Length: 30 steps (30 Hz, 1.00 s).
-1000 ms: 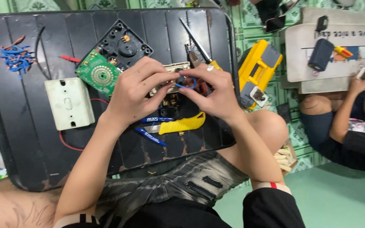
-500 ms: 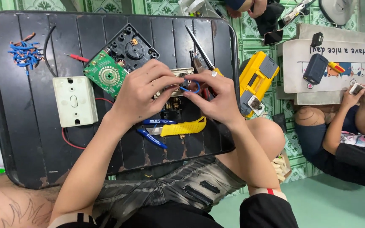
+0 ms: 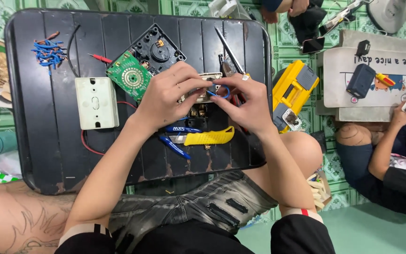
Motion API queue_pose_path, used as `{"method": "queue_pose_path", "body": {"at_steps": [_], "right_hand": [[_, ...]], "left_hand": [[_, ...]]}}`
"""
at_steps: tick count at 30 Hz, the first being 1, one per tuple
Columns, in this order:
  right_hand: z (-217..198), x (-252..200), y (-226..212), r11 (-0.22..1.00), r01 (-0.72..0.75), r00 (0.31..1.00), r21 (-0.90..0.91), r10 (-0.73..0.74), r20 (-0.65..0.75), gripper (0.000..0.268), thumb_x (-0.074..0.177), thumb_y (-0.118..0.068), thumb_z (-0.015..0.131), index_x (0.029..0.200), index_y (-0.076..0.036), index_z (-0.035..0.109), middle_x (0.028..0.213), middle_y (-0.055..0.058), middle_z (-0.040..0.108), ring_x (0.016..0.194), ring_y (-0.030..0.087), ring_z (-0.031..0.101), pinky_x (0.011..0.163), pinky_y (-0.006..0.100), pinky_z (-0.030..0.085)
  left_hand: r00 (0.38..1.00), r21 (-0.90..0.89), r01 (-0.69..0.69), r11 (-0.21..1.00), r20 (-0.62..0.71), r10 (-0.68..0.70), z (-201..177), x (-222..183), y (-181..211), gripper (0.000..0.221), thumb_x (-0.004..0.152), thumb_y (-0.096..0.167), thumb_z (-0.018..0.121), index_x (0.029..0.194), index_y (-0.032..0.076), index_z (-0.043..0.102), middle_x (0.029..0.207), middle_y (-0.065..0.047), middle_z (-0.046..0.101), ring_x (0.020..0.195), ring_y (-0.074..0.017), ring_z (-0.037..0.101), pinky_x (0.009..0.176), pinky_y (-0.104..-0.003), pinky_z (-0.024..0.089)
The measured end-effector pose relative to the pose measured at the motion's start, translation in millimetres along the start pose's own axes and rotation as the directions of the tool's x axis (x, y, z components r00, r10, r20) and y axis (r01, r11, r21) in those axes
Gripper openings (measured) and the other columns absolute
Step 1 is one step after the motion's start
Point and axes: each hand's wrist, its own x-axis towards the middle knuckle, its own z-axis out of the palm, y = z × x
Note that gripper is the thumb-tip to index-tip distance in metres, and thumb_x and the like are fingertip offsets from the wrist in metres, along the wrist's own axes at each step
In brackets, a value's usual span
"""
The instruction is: Attaching electrical wires to a switch terminal using a utility knife and pliers
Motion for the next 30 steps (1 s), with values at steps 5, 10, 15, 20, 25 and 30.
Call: {"method": "queue_pose_path", "body": {"at_steps": [5,10,15,20,25,30], "right_hand": [[5,-6,8,1.000,0.022,0.997,-0.019,-0.024,-0.076,0.033,0.085,-0.003,0.090,0.114,-0.002,0.075,0.081,0.013,0.071,0.070,0.022,0.070,0.060,0.031,0.059],[-10,-9,9,0.980,0.068,0.997,-0.189,-0.076,-0.034,0.023,0.095,-0.007,0.085,0.114,-0.002,0.074,0.094,0.010,0.074,0.078,0.016,0.067,0.071,0.029,0.055],[-26,-14,22,0.972,0.136,0.989,-0.190,-0.143,-0.026,0.021,0.100,-0.002,0.081,0.117,0.005,0.071,0.096,0.017,0.072,0.080,0.021,0.068,0.070,0.032,0.060],[-29,-20,33,0.919,0.315,0.946,-0.237,-0.324,0.003,0.018,0.104,0.006,0.086,0.115,0.011,0.073,0.102,0.022,0.073,0.089,0.025,0.072,0.074,0.033,0.060],[-25,-19,28,0.914,0.339,0.938,-0.221,-0.346,0.007,0.016,0.109,0.001,0.084,0.114,0.011,0.072,0.101,0.022,0.071,0.083,0.023,0.067,0.070,0.031,0.056],[-29,-34,37,0.934,0.283,0.957,-0.218,-0.291,-0.003,0.013,0.108,-0.002,0.082,0.112,0.007,0.073,0.100,0.019,0.071,0.085,0.023,0.065,0.072,0.036,0.057]], "left_hand": [[0.999,-0.002,-0.032,0.999,-0.028,0.032,3,-4,-2,0.016,0.094,0.002,0.076,0.109,0.005,0.074,0.092,-0.008,0.069,0.087,-0.0305,0.067,0.073,-0.040,0.059],[0.996,0.103,-0.089,0.991,0.036,0.086,-27,-8,-3,0.023,0.106,0.007,0.066,0.128,0.001,0.062,0.113,-0.017,0.065,0.102,-0.0320,0.064,0.082,-0.039,0.056],[0.989,0.234,0.074,0.969,-0.144,-0.041,-57,-53,52,0.023,0.104,-0.004,0.066,0.127,0.001,0.064,0.115,-0.016,0.060,0.105,-0.0283,0.061,0.083,-0.033,0.059],[0.965,0.461,0.229,0.857,-0.223,-0.138,-67,-136,108,0.019,0.103,0.006,0.065,0.120,0.000,0.064,0.113,-0.015,0.054,0.107,-0.0335,0.052,0.095,-0.045,0.049],[0.960,0.597,0.274,0.754,-0.218,-0.176,-62,-178,88,0.042,0.101,0.030,0.069,0.135,0.008,0.058,0.131,-0.018,0.047,0.126,-0.0378,0.043,0.108,-0.055,0.043],[0.946,0.606,0.324,0.727,-0.209,-0.248,-60,-185,91,0.042,0.094,0.025,0.081,0.127,0.006,0.063,0.129,-0.018,0.047,0.127,-0.0383,0.039,0.107,-0.057,0.045]]}}
